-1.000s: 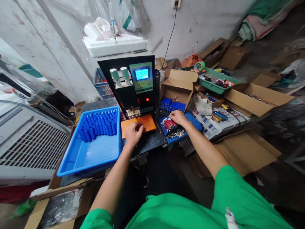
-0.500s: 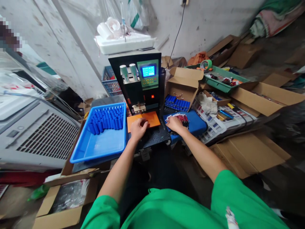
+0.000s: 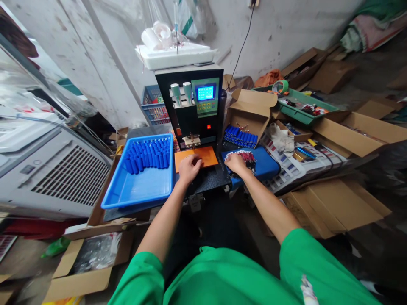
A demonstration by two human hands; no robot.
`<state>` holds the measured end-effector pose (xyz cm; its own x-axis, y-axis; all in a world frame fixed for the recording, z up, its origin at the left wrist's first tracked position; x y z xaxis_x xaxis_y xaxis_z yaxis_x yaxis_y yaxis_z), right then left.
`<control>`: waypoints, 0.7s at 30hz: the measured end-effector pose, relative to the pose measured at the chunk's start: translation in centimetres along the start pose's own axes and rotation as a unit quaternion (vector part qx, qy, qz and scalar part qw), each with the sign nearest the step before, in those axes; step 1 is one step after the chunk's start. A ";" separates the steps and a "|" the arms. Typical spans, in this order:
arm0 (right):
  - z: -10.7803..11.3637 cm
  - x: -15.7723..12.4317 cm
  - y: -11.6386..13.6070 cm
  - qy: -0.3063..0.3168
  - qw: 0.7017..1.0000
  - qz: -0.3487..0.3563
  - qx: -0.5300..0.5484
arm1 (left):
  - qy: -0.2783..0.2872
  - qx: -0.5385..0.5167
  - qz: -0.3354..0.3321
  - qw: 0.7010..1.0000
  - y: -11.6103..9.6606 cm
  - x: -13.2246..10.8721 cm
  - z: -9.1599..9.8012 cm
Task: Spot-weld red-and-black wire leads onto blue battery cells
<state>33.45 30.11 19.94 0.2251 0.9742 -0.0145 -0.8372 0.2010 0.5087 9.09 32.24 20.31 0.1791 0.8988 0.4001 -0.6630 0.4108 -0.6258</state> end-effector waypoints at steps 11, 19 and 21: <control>1.2 -2.0 3.0 -0.086 0.803 0.032 0.589 | -0.051 -0.185 -0.028 0.981 -1.2 -1.1 1.5; -1.3 -4.3 7.8 -0.064 0.766 0.019 0.640 | -0.055 -0.128 -0.117 0.983 -6.4 -4.3 1.8; -1.9 -4.6 8.4 -0.063 0.769 0.021 0.636 | -0.055 -0.157 -0.076 0.983 -6.0 -4.5 1.4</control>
Point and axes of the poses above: each hand's wrist, its own x-axis towards the middle knuckle, its own z-axis out of the back of the hand, y = z × x, the point moved 3 cm from there along x, towards the middle knuckle
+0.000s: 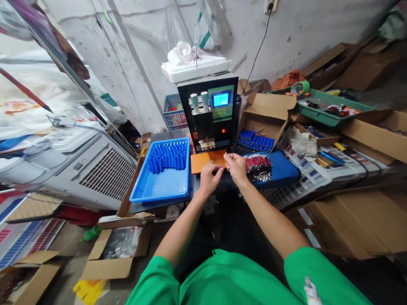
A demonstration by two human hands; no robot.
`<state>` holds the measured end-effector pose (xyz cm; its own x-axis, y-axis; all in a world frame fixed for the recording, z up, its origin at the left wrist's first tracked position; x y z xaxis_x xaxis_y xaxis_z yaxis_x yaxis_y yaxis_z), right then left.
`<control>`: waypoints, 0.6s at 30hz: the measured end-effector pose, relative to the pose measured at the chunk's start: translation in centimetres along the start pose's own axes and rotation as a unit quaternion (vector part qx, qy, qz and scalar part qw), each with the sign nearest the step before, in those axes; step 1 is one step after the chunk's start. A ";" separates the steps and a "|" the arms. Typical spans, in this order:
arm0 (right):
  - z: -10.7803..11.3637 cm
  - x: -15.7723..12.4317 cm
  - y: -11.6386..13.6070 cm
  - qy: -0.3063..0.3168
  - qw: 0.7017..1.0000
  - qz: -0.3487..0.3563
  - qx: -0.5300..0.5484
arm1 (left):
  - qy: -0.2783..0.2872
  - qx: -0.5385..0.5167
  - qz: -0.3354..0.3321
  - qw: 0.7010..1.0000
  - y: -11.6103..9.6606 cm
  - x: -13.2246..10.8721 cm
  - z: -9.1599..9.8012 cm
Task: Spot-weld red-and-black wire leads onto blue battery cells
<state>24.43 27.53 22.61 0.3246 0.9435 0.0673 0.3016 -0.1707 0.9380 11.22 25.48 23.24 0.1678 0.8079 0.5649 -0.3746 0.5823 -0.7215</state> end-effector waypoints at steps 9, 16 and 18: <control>-0.3 -0.6 -0.3 0.118 0.992 -0.017 -0.047 | 0.041 -0.218 0.173 0.960 1.9 0.2 1.3; -0.8 -1.0 -0.7 0.212 0.973 -0.002 -0.090 | 0.057 -0.234 0.200 0.950 2.0 -0.1 2.0; -1.0 -1.1 -1.0 0.218 0.970 -0.006 -0.109 | 0.050 -0.220 0.203 0.953 2.2 -0.5 2.1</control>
Point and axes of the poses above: each hand's wrist, its own x-axis towards the middle knuckle, its own z-axis out of the back of the hand, y = z × x, the point moved 3 cm from there along x, towards the middle knuckle
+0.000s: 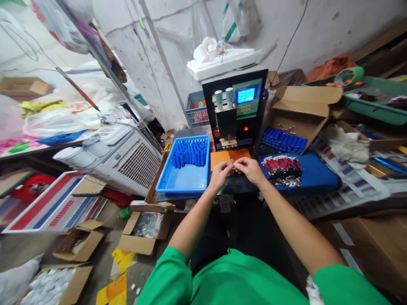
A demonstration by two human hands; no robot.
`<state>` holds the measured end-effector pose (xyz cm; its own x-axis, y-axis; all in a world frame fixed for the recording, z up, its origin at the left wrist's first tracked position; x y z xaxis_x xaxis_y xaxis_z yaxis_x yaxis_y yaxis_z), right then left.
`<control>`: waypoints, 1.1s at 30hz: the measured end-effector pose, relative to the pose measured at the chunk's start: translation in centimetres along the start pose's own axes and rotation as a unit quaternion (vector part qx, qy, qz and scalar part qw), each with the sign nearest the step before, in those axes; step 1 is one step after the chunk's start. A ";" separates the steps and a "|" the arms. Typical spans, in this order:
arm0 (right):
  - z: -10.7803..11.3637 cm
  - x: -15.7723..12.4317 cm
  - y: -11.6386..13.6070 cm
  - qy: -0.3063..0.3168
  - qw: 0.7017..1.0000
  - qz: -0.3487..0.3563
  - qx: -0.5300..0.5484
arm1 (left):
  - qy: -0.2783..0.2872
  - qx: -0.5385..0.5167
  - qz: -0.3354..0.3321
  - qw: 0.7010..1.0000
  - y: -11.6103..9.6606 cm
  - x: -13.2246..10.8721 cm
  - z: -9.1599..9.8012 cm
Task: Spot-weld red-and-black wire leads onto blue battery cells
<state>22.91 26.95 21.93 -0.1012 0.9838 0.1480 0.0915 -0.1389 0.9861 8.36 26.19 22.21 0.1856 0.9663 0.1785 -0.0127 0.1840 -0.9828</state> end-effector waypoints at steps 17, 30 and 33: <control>0.1 2.4 -3.0 -0.088 0.994 -0.013 -0.065 | -0.122 0.656 0.220 0.712 -0.1 1.8 18.0; 0.1 2.5 -3.0 -0.081 0.996 -0.006 -0.041 | -0.128 0.653 0.236 0.708 0.7 2.0 18.8; 0.3 2.6 -2.7 -0.074 0.997 -0.011 -0.015 | -0.178 0.598 0.187 0.759 -0.2 1.5 18.7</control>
Point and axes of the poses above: each hand's wrist, its own x-axis towards the middle knuckle, its own z-axis out of the back of the hand, y = z × x, the point moved 3 cm from there along x, towards the middle knuckle
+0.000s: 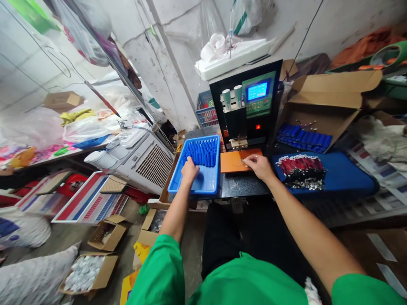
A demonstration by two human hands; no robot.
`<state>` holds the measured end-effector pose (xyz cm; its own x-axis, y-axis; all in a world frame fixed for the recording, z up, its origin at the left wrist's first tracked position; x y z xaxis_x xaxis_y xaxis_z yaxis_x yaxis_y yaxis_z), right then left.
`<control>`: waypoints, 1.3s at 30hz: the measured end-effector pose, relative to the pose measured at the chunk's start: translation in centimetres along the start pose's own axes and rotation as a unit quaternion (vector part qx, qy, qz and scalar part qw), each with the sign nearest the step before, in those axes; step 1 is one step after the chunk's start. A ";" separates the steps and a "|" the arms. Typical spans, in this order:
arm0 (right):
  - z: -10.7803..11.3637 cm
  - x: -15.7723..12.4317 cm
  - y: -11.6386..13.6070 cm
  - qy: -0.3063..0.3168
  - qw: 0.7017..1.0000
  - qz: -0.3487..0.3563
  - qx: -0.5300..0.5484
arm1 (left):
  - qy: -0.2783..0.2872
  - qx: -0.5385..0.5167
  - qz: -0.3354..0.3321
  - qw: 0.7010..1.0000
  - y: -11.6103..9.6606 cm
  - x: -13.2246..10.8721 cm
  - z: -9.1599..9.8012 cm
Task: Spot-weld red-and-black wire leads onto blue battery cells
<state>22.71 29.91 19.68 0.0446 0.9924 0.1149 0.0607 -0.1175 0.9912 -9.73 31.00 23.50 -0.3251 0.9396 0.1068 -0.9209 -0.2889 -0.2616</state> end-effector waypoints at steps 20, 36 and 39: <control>1.2 1.2 -0.2 -0.004 0.990 -0.061 0.128 | 0.093 -0.524 -0.204 0.822 -16.7 -4.8 -6.2; -0.2 4.4 1.1 -0.040 0.999 0.019 -0.015 | 0.072 -0.553 -0.181 0.810 -17.0 -5.1 -6.9; -0.3 4.7 1.1 -0.030 0.999 0.019 -0.028 | 0.070 -0.549 -0.186 0.812 -17.0 -5.1 -7.0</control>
<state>22.71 34.43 21.31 0.1063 0.9829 0.1503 0.0026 -0.1514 0.9885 9.05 32.41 20.72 0.0304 0.9581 0.2847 -0.1783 0.2855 -0.9417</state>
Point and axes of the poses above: each hand's wrist, its own x-axis towards the middle knuckle, its own z-axis out of the back of the hand, y = z × x, the point moved 3 cm from there along x, towards the middle knuckle
